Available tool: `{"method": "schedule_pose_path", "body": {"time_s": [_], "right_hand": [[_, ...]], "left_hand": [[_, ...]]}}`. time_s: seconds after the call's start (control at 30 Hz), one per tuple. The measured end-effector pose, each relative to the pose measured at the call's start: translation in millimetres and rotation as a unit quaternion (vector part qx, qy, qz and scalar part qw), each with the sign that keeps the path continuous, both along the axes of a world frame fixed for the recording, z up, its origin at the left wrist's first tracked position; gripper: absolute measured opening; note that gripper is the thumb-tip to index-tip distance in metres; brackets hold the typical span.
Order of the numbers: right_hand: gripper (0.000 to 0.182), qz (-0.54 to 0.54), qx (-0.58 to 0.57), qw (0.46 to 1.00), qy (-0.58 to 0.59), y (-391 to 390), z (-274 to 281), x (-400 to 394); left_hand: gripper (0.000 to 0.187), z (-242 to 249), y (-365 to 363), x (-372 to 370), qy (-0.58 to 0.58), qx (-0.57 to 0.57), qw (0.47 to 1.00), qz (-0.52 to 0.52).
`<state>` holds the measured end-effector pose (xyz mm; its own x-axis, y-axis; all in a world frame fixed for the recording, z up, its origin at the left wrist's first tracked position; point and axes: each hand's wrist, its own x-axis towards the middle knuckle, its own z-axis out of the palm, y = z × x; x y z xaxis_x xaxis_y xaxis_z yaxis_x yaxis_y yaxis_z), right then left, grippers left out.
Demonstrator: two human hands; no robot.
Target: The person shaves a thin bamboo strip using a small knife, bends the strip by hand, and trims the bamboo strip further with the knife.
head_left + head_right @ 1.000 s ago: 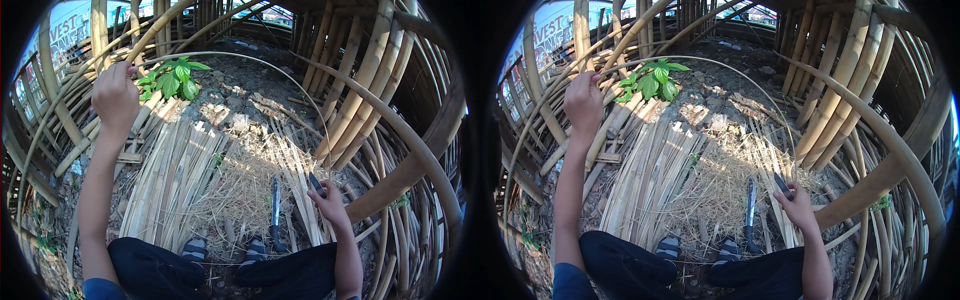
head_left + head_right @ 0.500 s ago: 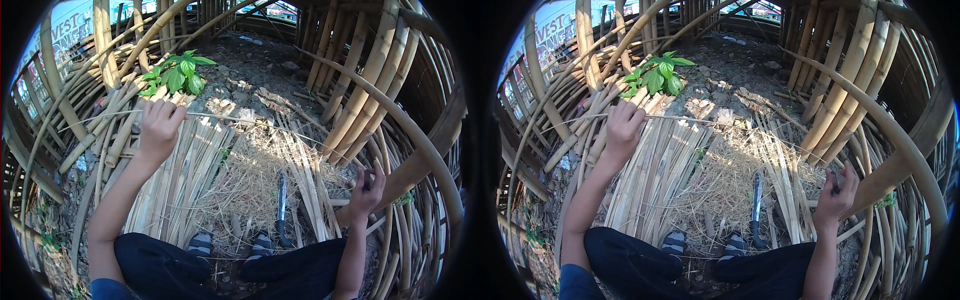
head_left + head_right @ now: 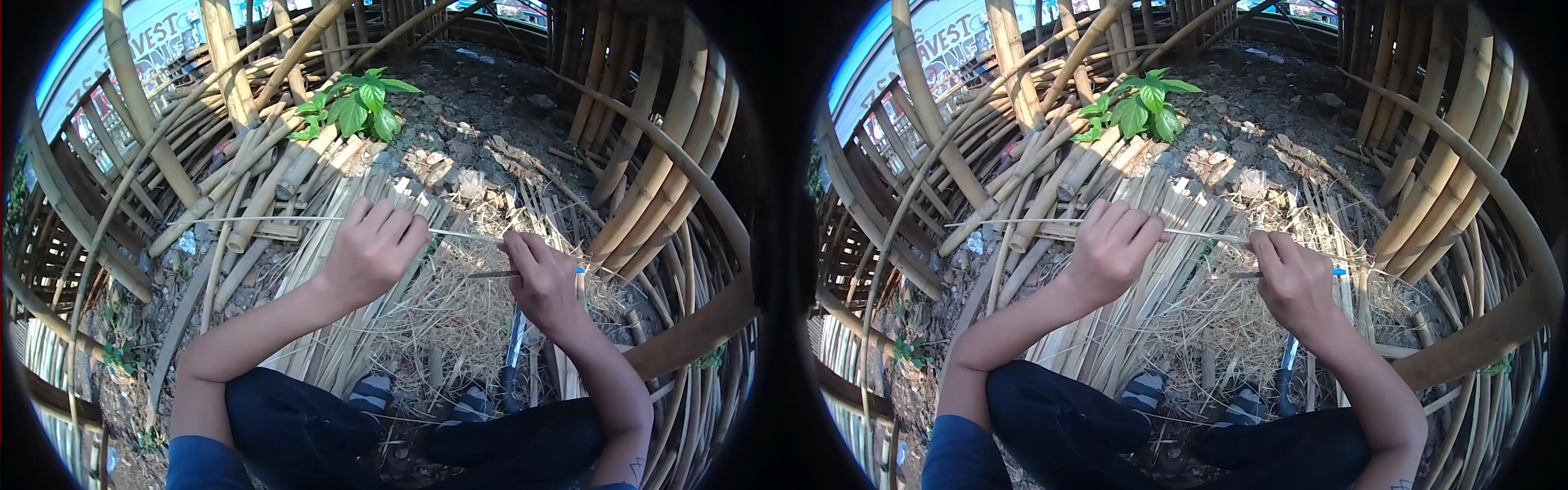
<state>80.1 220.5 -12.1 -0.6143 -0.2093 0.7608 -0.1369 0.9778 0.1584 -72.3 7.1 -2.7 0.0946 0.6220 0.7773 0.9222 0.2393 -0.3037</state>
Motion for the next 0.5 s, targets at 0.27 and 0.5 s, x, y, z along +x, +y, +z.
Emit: {"method": "schedule_pose_path", "body": {"time_s": [0.27,0.5], "right_hand": [[0.026,-0.128,-0.047,0.983,0.125,65.5,-5.6,-23.5],[0.021,-0.19,-0.091,0.966,0.152,77.8,3.2,-15.9]], "left_hand": [[0.012,1.8,-58.5,-68.7,-0.028,0.123,0.973,0.196],[0.045,-37.6,-84.8,-112.7,-0.148,0.165,0.881,0.417]]}}
